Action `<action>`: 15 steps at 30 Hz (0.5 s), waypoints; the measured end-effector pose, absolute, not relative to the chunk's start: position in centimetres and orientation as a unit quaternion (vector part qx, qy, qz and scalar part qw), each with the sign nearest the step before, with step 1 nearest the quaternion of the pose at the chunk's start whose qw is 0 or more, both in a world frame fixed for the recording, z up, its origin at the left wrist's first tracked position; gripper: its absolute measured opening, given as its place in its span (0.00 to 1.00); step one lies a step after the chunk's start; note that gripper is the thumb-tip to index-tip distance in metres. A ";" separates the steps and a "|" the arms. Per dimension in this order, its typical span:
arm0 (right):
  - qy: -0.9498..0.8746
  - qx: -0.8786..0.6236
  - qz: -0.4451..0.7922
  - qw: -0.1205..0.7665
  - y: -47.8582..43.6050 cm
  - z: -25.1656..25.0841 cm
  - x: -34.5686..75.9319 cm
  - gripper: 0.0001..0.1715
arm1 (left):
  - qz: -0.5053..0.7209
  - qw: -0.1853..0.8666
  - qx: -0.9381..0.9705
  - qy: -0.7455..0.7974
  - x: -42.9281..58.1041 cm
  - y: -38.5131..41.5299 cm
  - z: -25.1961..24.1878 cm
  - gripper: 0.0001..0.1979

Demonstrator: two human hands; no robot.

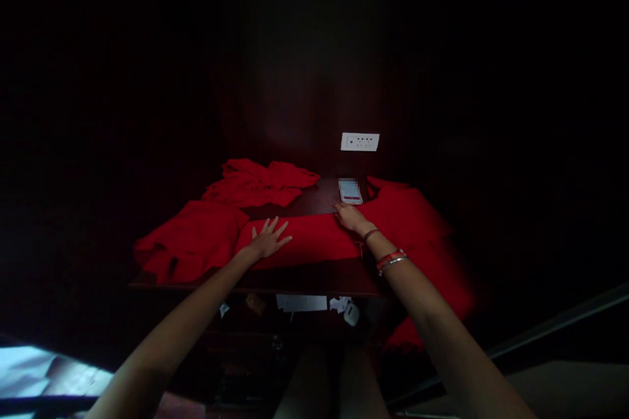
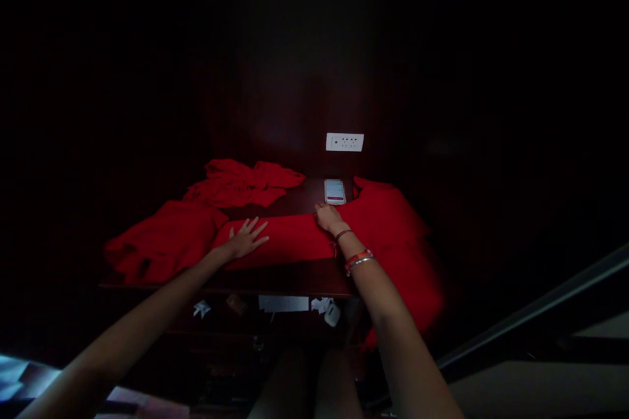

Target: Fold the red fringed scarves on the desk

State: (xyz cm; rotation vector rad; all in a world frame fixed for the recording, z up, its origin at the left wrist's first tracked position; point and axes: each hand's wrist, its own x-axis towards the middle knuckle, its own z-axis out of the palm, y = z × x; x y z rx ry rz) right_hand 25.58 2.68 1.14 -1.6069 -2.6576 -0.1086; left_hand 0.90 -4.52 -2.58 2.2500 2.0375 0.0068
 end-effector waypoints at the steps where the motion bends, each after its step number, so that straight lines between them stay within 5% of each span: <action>1: -0.857 -0.514 -0.036 0.008 3.6 1.2 25.4 0.20 | 0.019 0.031 0.740 0.671 0.9 -4.5 -3.2 0.31; 7: -0.849 -0.526 -0.053 -0.016 6.6 0.6 26.7 0.16 | 0.071 -0.011 0.740 0.669 0.2 -4.5 -4.5 0.34; 15: -0.813 -0.571 -0.101 0.045 6.6 -0.3 26.8 0.19 | 0.005 0.072 0.665 0.744 -0.6 -4.0 -3.1 0.40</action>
